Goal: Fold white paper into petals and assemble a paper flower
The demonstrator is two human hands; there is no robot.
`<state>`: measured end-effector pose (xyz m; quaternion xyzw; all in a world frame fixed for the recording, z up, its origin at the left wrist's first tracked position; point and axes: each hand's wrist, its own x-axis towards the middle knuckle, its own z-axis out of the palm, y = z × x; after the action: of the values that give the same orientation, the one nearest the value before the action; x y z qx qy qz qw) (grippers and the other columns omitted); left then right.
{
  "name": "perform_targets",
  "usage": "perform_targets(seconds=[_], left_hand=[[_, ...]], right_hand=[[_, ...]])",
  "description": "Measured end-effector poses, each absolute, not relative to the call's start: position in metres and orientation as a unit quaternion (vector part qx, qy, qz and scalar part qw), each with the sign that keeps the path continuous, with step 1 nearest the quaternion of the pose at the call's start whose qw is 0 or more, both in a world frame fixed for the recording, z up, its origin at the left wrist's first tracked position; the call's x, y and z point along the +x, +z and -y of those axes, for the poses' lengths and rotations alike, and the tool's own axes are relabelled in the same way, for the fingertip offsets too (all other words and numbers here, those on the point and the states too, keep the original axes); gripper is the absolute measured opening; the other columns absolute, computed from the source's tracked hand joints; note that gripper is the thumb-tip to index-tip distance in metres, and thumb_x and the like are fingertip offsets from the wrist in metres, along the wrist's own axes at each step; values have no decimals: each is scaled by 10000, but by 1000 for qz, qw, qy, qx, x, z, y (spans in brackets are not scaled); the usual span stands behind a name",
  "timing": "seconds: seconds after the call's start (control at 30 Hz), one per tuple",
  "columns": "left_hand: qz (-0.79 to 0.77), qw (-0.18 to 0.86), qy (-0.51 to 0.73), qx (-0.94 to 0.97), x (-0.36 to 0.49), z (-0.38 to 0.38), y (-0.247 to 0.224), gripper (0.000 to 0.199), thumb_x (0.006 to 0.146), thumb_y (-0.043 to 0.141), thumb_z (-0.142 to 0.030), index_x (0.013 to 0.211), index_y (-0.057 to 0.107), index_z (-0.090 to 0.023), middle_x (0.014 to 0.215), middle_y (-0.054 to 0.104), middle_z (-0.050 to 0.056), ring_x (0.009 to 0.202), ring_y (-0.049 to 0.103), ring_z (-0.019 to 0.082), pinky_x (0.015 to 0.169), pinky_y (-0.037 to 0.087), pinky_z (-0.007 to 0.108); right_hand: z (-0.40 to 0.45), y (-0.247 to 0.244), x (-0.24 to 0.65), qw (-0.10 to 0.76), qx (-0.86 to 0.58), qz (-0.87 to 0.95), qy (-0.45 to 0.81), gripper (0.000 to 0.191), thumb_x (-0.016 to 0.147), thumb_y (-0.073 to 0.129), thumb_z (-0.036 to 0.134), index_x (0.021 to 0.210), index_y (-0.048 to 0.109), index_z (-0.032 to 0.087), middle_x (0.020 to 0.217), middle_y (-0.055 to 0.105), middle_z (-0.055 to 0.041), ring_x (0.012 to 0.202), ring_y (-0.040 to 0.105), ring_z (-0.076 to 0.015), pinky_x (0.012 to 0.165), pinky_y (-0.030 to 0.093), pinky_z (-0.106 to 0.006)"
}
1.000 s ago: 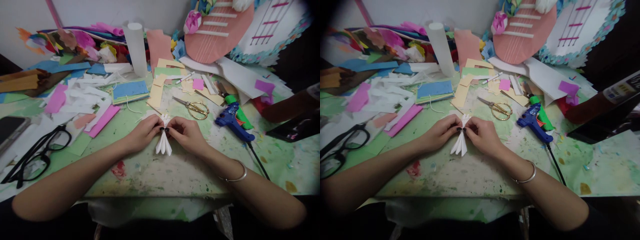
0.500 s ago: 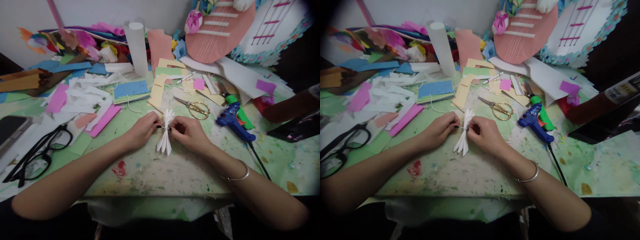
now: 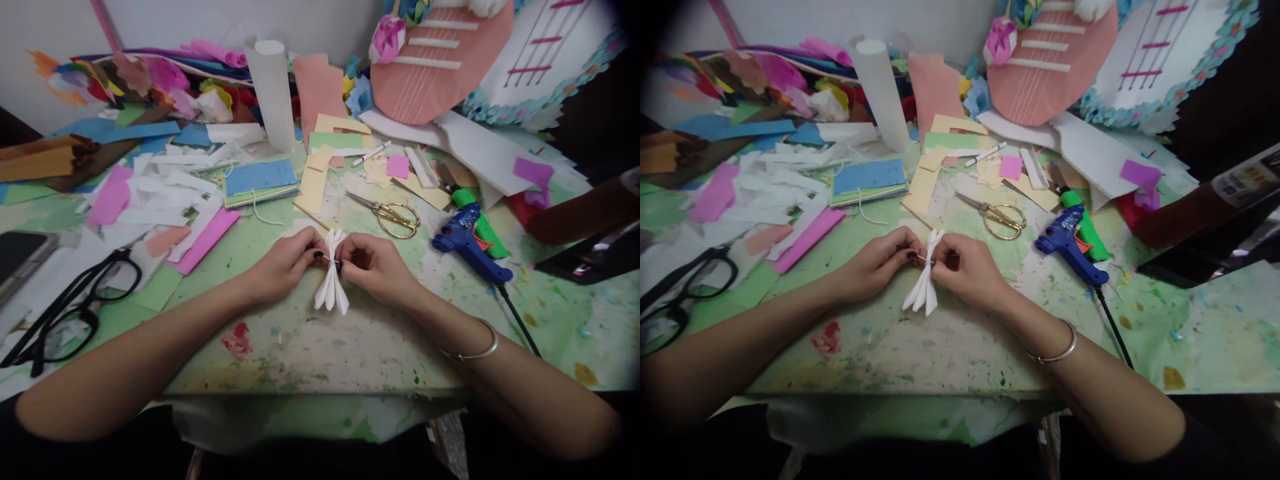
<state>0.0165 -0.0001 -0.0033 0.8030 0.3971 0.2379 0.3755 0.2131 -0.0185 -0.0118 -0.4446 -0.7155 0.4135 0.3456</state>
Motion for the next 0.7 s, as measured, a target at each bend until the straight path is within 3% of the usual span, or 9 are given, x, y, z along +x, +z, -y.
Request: perform_targets(seconds=[0.27, 0.47, 0.7], left_hand=[[-396, 365, 207, 817, 17, 0, 0, 102, 911, 404, -192, 852, 487, -183, 782, 595, 3, 717, 540, 139, 683, 411, 273], [-382, 304, 197, 850, 17, 0, 2, 74, 873, 483, -213, 873, 542, -168, 676, 512, -26, 607, 443, 117, 601, 350, 247], [-340, 266, 210, 877, 16, -2, -4, 176, 888, 446, -165, 886, 621, -159, 815, 639, 24, 745, 562, 134, 706, 407, 253]], right_hand=[[18, -11, 216, 339, -449, 710, 424, 111, 714, 533, 137, 653, 459, 193, 777, 632, -14, 676, 523, -120, 621, 369, -272], [18, -11, 217, 330, -448, 715, 423, 113, 715, 533, 128, 646, 466, 188, 815, 644, -23, 705, 538, -124, 636, 377, -272], [17, -12, 218, 332, -444, 723, 412, 111, 700, 538, 116, 643, 473, 185, 790, 633, -12, 695, 534, -120, 625, 369, -263]])
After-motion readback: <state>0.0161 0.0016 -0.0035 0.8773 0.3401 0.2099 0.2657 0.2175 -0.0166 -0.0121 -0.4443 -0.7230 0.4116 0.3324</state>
